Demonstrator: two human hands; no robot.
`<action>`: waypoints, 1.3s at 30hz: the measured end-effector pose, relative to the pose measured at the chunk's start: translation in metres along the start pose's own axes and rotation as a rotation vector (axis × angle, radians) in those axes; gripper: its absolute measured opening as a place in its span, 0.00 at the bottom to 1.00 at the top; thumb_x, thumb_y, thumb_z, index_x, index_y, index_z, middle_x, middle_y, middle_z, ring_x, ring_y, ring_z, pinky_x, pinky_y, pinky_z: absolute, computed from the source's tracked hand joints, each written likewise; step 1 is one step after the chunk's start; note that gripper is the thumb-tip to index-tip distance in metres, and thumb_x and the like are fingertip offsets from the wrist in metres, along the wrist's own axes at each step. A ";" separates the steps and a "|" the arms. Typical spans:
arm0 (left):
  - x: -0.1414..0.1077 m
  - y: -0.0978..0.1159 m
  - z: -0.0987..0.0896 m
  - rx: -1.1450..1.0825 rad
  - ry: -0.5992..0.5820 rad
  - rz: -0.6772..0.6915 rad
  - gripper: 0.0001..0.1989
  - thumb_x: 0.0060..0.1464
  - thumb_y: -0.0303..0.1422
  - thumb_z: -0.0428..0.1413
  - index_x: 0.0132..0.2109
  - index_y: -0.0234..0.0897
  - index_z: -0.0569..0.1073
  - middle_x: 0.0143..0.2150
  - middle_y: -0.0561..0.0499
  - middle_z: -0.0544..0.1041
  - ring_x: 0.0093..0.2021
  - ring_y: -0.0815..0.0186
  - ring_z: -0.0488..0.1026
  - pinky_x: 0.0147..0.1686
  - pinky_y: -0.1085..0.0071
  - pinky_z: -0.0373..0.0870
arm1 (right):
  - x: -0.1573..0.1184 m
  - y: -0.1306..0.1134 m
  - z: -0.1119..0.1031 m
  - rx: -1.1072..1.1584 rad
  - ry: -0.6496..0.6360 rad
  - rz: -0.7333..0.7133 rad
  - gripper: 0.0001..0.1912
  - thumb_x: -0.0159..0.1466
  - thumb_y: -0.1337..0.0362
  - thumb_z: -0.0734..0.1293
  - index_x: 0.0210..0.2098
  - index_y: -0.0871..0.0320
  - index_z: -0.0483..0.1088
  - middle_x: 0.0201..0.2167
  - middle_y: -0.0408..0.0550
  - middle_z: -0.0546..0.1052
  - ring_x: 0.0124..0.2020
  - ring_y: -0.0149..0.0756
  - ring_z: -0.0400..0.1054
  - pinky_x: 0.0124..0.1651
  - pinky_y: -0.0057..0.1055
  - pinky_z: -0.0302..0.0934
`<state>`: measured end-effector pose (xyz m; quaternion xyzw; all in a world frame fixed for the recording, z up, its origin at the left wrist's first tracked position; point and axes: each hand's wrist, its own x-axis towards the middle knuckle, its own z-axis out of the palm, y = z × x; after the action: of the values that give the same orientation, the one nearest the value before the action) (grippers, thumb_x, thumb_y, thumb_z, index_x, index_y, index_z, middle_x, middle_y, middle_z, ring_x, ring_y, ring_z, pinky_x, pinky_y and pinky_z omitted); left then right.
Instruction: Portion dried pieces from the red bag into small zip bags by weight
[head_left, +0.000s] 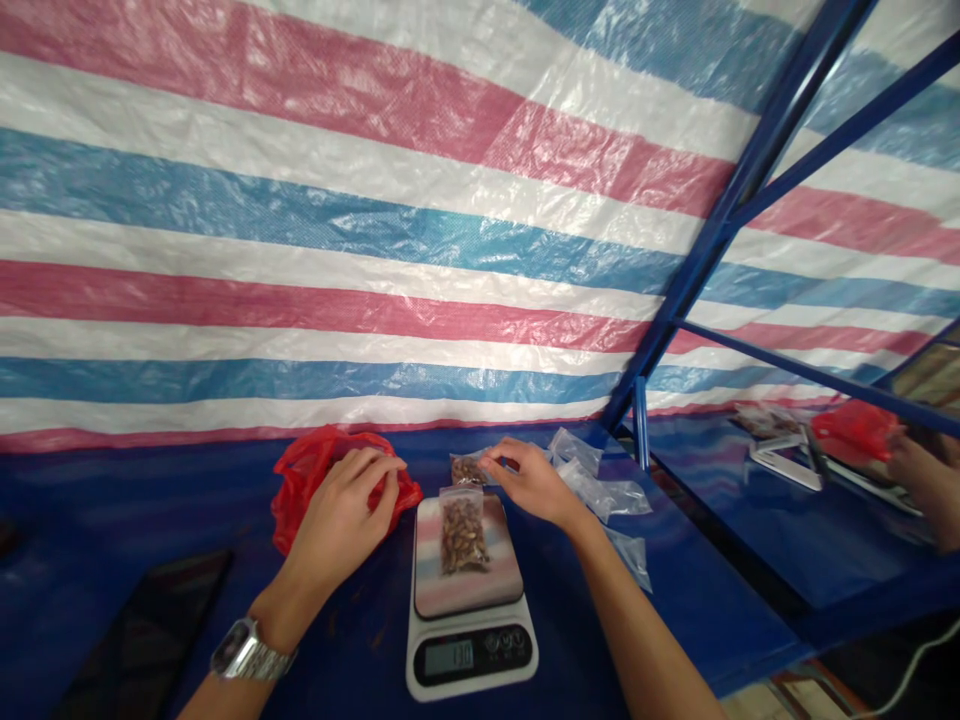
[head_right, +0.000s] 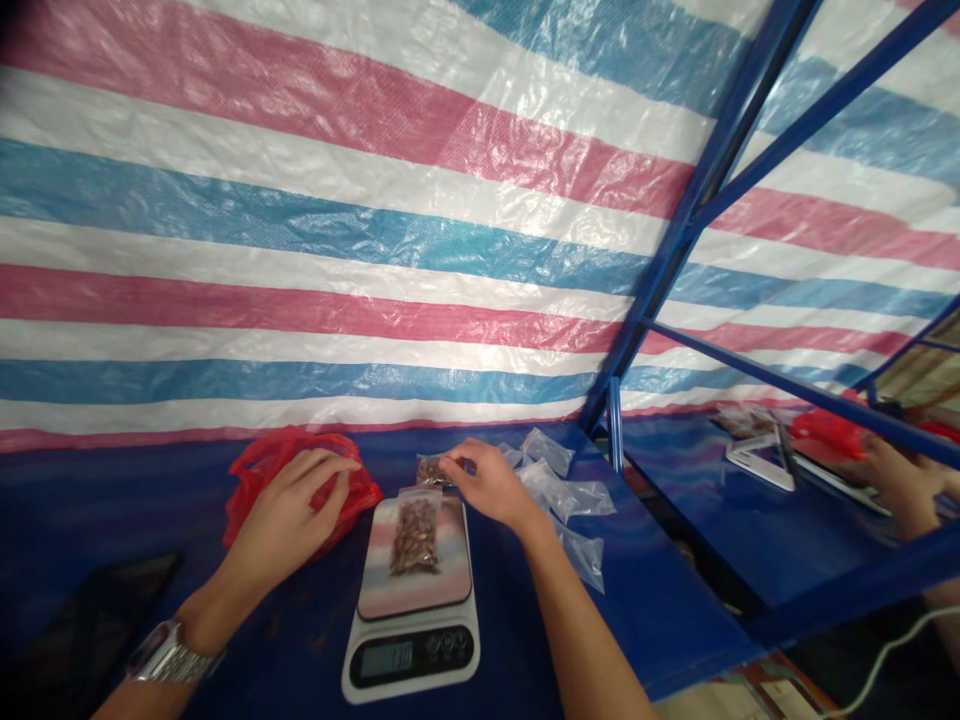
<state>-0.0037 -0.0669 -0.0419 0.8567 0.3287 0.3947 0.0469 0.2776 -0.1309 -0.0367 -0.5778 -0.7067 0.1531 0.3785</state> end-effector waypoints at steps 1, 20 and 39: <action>0.000 0.000 0.000 -0.004 0.000 -0.005 0.12 0.68 0.32 0.49 0.46 0.39 0.78 0.45 0.46 0.79 0.48 0.56 0.76 0.53 0.58 0.71 | 0.000 -0.001 0.000 0.000 -0.021 -0.006 0.15 0.73 0.57 0.65 0.36 0.56 0.80 0.34 0.46 0.80 0.35 0.37 0.70 0.40 0.32 0.61; -0.009 0.047 0.020 -0.339 0.050 -0.435 0.18 0.71 0.39 0.46 0.56 0.35 0.74 0.50 0.40 0.82 0.51 0.54 0.80 0.54 0.57 0.74 | -0.004 -0.017 0.014 0.405 -0.032 0.012 0.12 0.70 0.53 0.68 0.38 0.55 0.75 0.33 0.43 0.76 0.36 0.36 0.71 0.42 0.31 0.64; -0.005 0.036 0.043 -1.199 0.570 -1.015 0.30 0.53 0.62 0.58 0.39 0.37 0.71 0.22 0.58 0.67 0.19 0.71 0.61 0.19 0.73 0.58 | 0.086 -0.099 0.073 0.258 -0.330 -0.078 0.18 0.71 0.57 0.65 0.55 0.55 0.78 0.54 0.53 0.82 0.52 0.48 0.78 0.59 0.46 0.69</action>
<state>0.0431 -0.0898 -0.0623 0.3017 0.4082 0.6352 0.5821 0.1526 -0.0630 0.0097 -0.4638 -0.7555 0.3202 0.3340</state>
